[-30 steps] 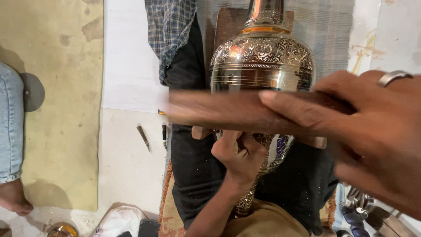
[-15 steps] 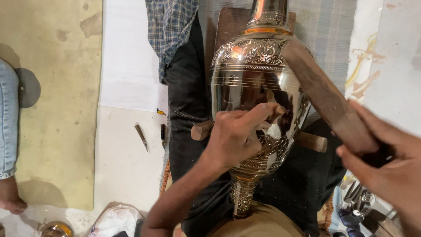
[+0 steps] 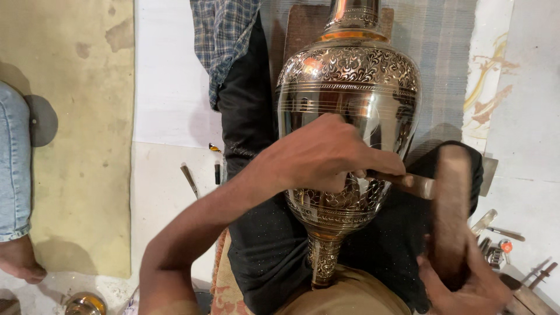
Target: The person uses a wooden mallet and a metal chisel to engrave a decorative floral pattern onto the surface of a silver-colored metal vase. The person repeatedly taps the chisel against the vase to create the design.
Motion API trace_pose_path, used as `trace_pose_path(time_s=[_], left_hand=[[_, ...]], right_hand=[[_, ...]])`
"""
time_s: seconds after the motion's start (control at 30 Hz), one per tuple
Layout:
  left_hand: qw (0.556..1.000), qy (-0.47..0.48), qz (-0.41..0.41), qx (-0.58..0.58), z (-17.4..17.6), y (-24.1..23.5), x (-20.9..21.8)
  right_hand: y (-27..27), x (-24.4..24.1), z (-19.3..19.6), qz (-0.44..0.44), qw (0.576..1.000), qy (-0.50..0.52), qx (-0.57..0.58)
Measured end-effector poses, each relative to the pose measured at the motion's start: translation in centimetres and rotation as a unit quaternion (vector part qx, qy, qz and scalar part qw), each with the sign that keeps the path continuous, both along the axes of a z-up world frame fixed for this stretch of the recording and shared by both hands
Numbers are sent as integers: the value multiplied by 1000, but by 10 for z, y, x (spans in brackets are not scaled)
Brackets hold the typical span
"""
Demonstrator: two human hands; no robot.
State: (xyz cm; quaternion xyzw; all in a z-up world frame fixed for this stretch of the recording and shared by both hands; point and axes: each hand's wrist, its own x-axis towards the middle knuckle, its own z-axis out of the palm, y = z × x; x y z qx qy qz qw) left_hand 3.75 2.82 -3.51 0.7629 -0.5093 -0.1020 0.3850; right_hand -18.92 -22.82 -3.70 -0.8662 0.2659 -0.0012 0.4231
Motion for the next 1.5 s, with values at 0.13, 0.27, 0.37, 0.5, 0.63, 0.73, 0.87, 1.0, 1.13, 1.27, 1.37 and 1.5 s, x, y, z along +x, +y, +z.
trace_pose_path(time_s=[0.13, 0.27, 0.37, 0.5, 0.63, 0.73, 0.87, 1.0, 1.13, 1.27, 1.37, 1.5], left_hand=[[999, -8, -47, -21, -4, -8, 10], [996, 16, -45, -79, -9, -5, 9], [998, -44, 25, 42, -10, 0, -2], [992, 5, 128, -12, -4, 8, -25], [954, 42, 264, -138, 1, 13, -53], [921, 75, 346, -162, 0, 6, -67], [865, 69, 452, -205, -3, -9, -87], [815, 54, 541, -200, -6, -24, -96], [778, 68, 569, -257, -2, -33, -103], [753, 49, 606, -253, 1, -39, -108], [727, 39, 606, -320, -4, -42, -112], [712, 15, 643, -282, -19, -48, -117]], right_hand=[[1, 2, 1, 113, 962, -55, -244], [-20, 12, 5, 229, 934, 31, -271], [-45, 18, 8, 210, 956, 56, -197], [-63, 46, 10, 212, 959, -36, -185], [-74, 101, 34, 300, 944, -8, -136], [-80, 140, 51, 380, 916, -2, -133], [-72, 178, 68, 510, 823, -91, -232], [-39, 203, 88, 542, 818, -24, -193], [-3, 201, 117, 528, 822, 46, -206], [15, 209, 134, 579, 780, 50, -232], [24, 210, 136, 595, 754, 58, -272], [40, 201, 135, 628, 715, 18, -305]])
